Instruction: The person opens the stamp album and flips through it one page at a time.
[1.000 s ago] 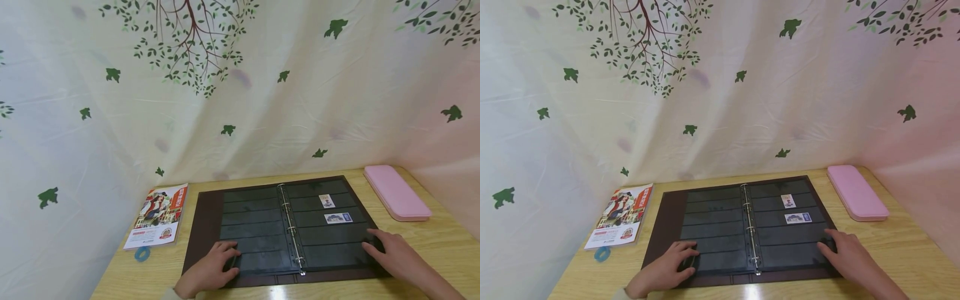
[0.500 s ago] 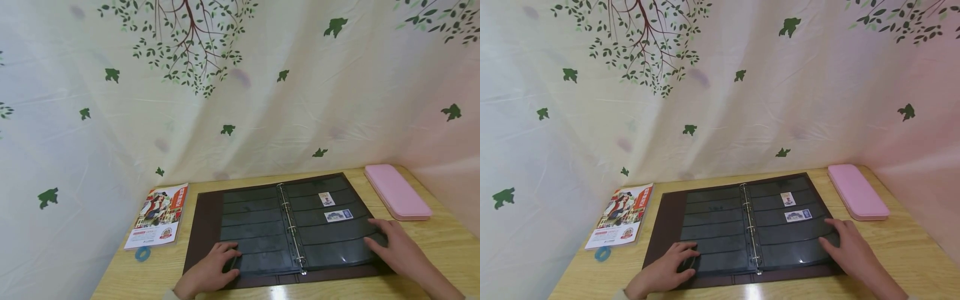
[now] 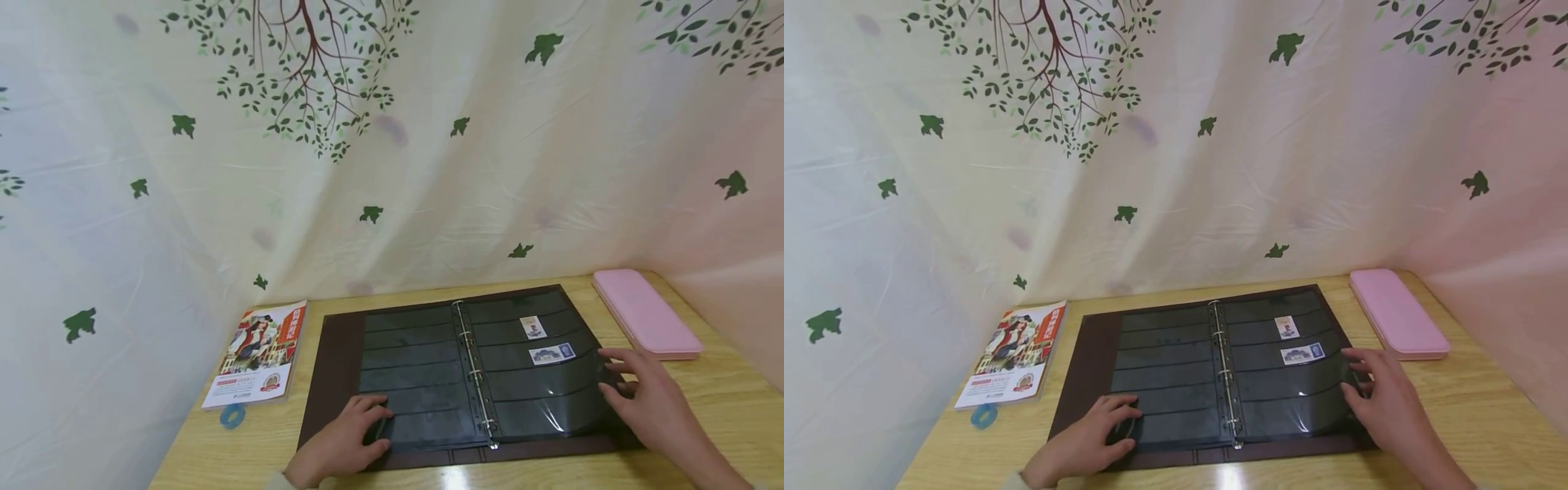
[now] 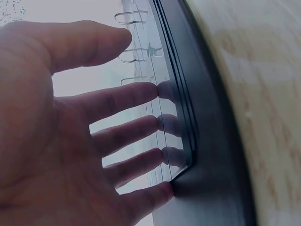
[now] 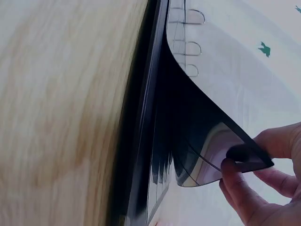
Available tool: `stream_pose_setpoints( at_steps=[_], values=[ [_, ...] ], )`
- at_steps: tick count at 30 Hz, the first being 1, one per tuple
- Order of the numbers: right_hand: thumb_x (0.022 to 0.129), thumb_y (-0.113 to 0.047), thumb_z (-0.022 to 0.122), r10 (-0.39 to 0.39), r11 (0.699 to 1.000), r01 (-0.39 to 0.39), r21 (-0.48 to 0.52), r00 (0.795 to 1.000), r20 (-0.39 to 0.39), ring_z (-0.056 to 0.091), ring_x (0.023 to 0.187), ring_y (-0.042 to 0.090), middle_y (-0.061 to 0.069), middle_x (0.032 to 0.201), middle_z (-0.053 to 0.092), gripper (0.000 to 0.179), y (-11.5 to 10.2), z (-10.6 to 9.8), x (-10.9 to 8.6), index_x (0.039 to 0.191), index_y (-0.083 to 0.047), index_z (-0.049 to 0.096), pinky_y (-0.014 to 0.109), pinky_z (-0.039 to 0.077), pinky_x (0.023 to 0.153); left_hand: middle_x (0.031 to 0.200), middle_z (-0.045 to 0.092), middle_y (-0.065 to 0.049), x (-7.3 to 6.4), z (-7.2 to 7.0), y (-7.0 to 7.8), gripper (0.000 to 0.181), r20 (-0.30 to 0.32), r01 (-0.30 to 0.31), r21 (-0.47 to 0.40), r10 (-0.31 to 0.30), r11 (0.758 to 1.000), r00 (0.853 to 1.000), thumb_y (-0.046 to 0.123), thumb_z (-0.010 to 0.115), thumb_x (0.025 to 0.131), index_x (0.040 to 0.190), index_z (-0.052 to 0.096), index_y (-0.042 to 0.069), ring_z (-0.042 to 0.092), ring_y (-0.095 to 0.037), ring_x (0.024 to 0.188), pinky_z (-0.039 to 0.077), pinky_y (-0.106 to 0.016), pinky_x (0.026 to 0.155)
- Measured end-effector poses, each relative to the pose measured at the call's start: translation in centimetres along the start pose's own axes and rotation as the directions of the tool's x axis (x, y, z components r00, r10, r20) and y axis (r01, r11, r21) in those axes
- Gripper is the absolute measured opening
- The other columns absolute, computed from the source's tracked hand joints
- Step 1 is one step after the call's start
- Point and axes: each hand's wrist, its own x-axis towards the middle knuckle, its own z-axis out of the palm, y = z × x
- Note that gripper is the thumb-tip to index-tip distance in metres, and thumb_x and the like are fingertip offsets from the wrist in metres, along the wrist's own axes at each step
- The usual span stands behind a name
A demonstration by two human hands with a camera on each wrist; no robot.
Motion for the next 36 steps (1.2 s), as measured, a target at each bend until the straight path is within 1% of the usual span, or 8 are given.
stream_pose_setpoints(
  at_steps=[1, 4, 7, 9, 16, 27, 31, 36],
  values=[
    [0.068, 0.006, 0.077, -0.003, 1.000, 0.004, 0.011, 1.000, -0.009, 0.059, 0.089, 0.040, 0.021, 0.110, 0.047, 0.054, -0.2, 0.0, 0.0, 0.117, 0.001, 0.057, 0.025, 0.053, 0.059, 0.140, 0.041, -0.005, 0.0, 0.0, 0.0, 0.037, 0.001, 0.003, 0.001, -0.003, 1.000, 1.000, 0.037, 0.058, 0.093, 0.126, 0.058, 0.020, 0.034, -0.026, 0.128, 0.042, -0.042, 0.094],
    [0.067, 0.010, 0.077, -0.023, 0.999, 0.025, 0.040, 0.998, -0.051, 0.059, 0.093, 0.013, 0.019, 0.112, 0.047, 0.055, -0.6, -0.1, -0.2, 0.118, 0.000, 0.057, 0.010, 0.047, 0.061, 0.140, 0.041, -0.005, 0.1, 0.1, 0.0, 0.037, 0.002, 0.007, 0.000, -0.007, 1.000, 1.000, 0.037, 0.058, 0.093, 0.125, 0.058, 0.020, 0.034, -0.025, 0.128, 0.042, -0.041, 0.094],
    [0.069, 0.012, 0.075, -0.038, 0.996, 0.047, 0.073, 0.993, -0.116, 0.046, 0.096, -0.015, 0.020, 0.120, 0.048, 0.054, -1.4, -0.1, -0.3, 0.118, 0.001, 0.057, 0.001, 0.038, 0.065, 0.140, 0.041, -0.005, 0.1, 0.1, 0.0, 0.036, 0.003, 0.010, -0.001, -0.010, 1.000, 1.000, 0.037, 0.058, 0.093, 0.125, 0.058, 0.020, 0.034, -0.025, 0.128, 0.042, -0.041, 0.094],
    [0.071, 0.013, 0.074, -0.039, 0.993, 0.057, 0.105, 0.986, -0.161, 0.038, 0.098, -0.023, 0.022, 0.125, 0.049, 0.052, -2.2, -0.1, -0.4, 0.119, 0.003, 0.057, -0.001, 0.036, 0.068, 0.140, 0.041, -0.005, 0.1, 0.1, 0.0, 0.036, 0.000, 0.006, -0.003, -0.006, 1.000, 1.000, 0.037, 0.058, 0.093, 0.125, 0.058, 0.020, 0.035, -0.025, 0.128, 0.042, -0.042, 0.094],
    [0.078, 0.013, 0.068, -0.015, 0.984, 0.057, 0.167, 0.971, -0.240, 0.052, 0.094, -0.014, 0.012, 0.120, 0.062, 0.047, -5.0, 0.3, -1.0, 0.121, -0.002, 0.059, 0.002, 0.038, 0.076, 0.140, 0.041, -0.005, 0.0, 0.1, 0.2, 0.036, -0.007, -0.002, -0.006, 0.002, 1.000, 1.000, 0.037, 0.058, 0.093, 0.125, 0.058, 0.020, 0.035, -0.025, 0.128, 0.042, -0.041, 0.094],
    [0.081, 0.008, 0.059, 0.050, 0.993, -0.036, 0.111, 0.990, -0.131, 0.051, 0.091, -0.003, 0.013, 0.117, 0.062, 0.048, -7.0, 0.2, -1.5, 0.126, -0.010, 0.057, 0.004, 0.040, 0.067, 0.141, 0.041, -0.005, -0.1, 0.1, 0.2, 0.037, -0.004, 0.002, 0.003, -0.002, 1.000, 1.000, 0.038, 0.058, 0.093, 0.126, 0.057, 0.020, 0.035, -0.025, 0.128, 0.043, -0.041, 0.093],
    [0.079, 0.014, 0.057, -0.027, 0.984, 0.049, 0.174, 0.992, -0.126, 0.050, 0.098, -0.006, 0.007, 0.120, 0.061, 0.054, -7.7, 0.0, -1.5, 0.126, -0.012, 0.058, 0.005, 0.041, 0.071, 0.140, 0.041, -0.005, 0.0, 0.2, 0.1, 0.037, -0.009, -0.004, 0.003, 0.004, 1.000, 1.000, 0.038, 0.058, 0.093, 0.126, 0.058, 0.020, 0.035, -0.025, 0.128, 0.043, -0.041, 0.093],
    [0.079, 0.018, 0.054, -0.158, 0.956, 0.179, 0.231, 0.982, -0.107, 0.051, 0.097, 0.004, -0.002, 0.119, 0.057, 0.062, -8.6, -0.3, -0.8, 0.130, -0.018, 0.057, 0.010, 0.042, 0.071, 0.140, 0.042, -0.006, 0.0, 0.1, 0.0, 0.037, -0.012, -0.009, 0.008, 0.009, 1.000, 1.000, 0.037, 0.058, 0.094, 0.126, 0.058, 0.019, 0.036, -0.026, 0.127, 0.042, -0.042, 0.093]
  ],
)
